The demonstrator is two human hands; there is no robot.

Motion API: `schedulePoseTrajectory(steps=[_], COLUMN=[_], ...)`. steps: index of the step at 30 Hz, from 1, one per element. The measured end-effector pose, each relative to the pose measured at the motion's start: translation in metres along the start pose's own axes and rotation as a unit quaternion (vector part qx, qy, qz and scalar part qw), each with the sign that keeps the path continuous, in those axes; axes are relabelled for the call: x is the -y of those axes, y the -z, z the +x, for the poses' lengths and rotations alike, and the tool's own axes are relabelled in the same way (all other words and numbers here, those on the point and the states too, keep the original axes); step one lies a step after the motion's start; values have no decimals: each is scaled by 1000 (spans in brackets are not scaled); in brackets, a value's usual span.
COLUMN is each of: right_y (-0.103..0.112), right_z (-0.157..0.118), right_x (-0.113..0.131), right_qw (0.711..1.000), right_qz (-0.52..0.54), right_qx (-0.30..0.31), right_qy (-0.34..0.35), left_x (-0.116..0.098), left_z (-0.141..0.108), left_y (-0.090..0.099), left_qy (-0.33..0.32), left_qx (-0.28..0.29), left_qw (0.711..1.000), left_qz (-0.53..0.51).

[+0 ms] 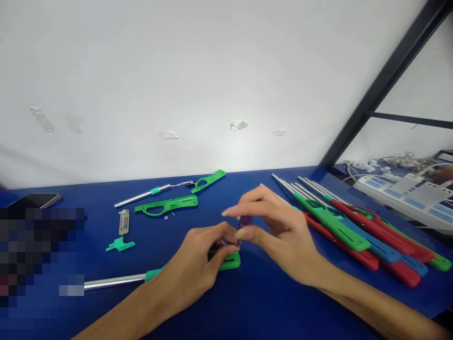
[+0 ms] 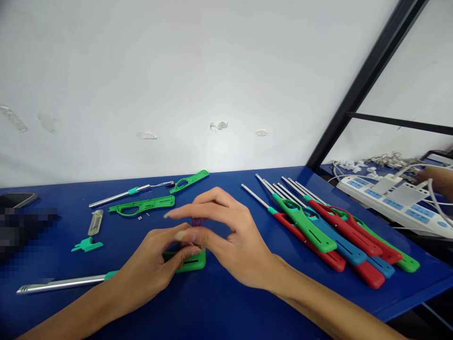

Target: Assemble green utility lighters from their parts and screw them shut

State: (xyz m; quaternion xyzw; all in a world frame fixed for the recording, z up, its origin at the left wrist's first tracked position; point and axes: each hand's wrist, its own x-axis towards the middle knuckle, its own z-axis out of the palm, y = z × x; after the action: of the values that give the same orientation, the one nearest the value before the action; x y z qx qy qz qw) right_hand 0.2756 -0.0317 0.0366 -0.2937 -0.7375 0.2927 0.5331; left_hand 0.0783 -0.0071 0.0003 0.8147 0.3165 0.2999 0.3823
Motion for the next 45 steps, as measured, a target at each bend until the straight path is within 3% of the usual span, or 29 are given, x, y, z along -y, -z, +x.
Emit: schedulePoseTrajectory(steps=[3,9,13,18,23,27,32,38,45], right_y=[2,0,1,1,2,3,4,1,4], right_z=[0,-1,-1,-1,-1,-1,-1,0,-2], right_x=[0,-2,0,0,-1,-2,-1,-6,-2], right_qw=[999,999,999,1000,999,999,999,999,998], right_qz=[2,-11,0,1,16,7,22,31,39], right_qx=[54,-23,42,-10,47,-20,45,-26,20], right_qy=[-5,25,19,27,-1,28,-11,-10,-35], left_x=[0,-4,-3,-3,-5,-5,-5,-9,-8], left_z=[-1,-2,1,1,-1,0,2,2,4], left_y=[0,-1,0,1,0,0,1,3,3], left_qy=[-4,6,4,-12,-7,-13,-19,-35,-38], left_qx=[4,8,7,18,22,24,28,39,30], left_qw=[1000,1000,1000,1000,1000,999,999,998,998], left_qz=[4,10,7,16,22,29,31,34,43])
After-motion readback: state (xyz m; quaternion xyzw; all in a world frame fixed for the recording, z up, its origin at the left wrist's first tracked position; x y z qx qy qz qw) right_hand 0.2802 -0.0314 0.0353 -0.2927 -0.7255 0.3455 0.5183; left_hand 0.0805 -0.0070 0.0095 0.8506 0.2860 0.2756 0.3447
